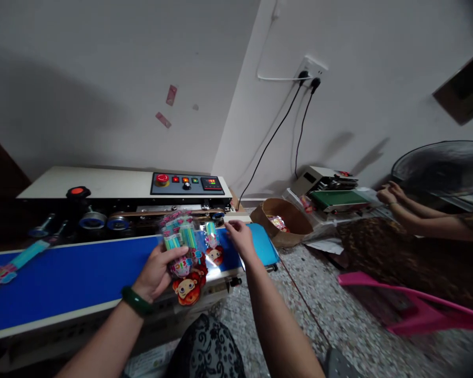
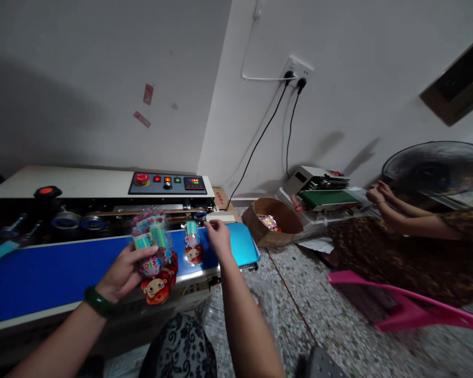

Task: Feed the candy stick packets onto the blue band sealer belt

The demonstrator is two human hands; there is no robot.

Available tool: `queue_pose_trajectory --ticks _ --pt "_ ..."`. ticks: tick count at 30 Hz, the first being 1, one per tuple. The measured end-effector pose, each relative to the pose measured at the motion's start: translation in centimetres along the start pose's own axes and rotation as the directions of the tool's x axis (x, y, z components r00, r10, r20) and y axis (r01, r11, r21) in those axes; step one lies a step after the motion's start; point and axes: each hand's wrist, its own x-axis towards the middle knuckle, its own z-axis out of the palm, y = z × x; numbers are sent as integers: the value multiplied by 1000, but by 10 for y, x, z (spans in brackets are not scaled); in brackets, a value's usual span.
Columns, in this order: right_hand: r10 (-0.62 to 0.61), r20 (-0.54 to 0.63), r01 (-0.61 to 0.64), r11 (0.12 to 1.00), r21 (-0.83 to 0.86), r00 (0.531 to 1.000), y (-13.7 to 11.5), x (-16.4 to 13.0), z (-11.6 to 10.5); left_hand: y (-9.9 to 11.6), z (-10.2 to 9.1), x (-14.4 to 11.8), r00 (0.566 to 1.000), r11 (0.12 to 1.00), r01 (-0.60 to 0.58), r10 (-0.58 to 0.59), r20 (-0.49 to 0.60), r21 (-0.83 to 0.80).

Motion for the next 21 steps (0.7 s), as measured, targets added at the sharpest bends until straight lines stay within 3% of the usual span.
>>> queue_pose_trajectory --ticks 2,4,6,11,14,18,21 --pt "-55 137 50 998 39 989 -5 -20 9 -2 0 1 1000 1000 -2 2 18 -1" --pt "-53 348 27 997 79 936 -7 -41 17 -4 0 1 999 1000 3 -4 39 14" --pt "-31 440 -7 996 85 897 -6 -57 25 -6 0 2 999 999 5 -6 39 33" --pt "-87 268 46 987 154 959 8 -67 39 -9 3 1 999 995 -24 21 28 96" --pt "-131 185 83 967 242 974 16 -63 34 -9 3 1 999 993 -52 52 3 109" --pt "-101 19 87 927 365 995 19 -46 6 -7 0 2 996 992 -37 46 -74 119" --pt "-30 -38 41 935 351 999 20 -25 -22 -5 -2 2 994 993 -44 53 -90 106"
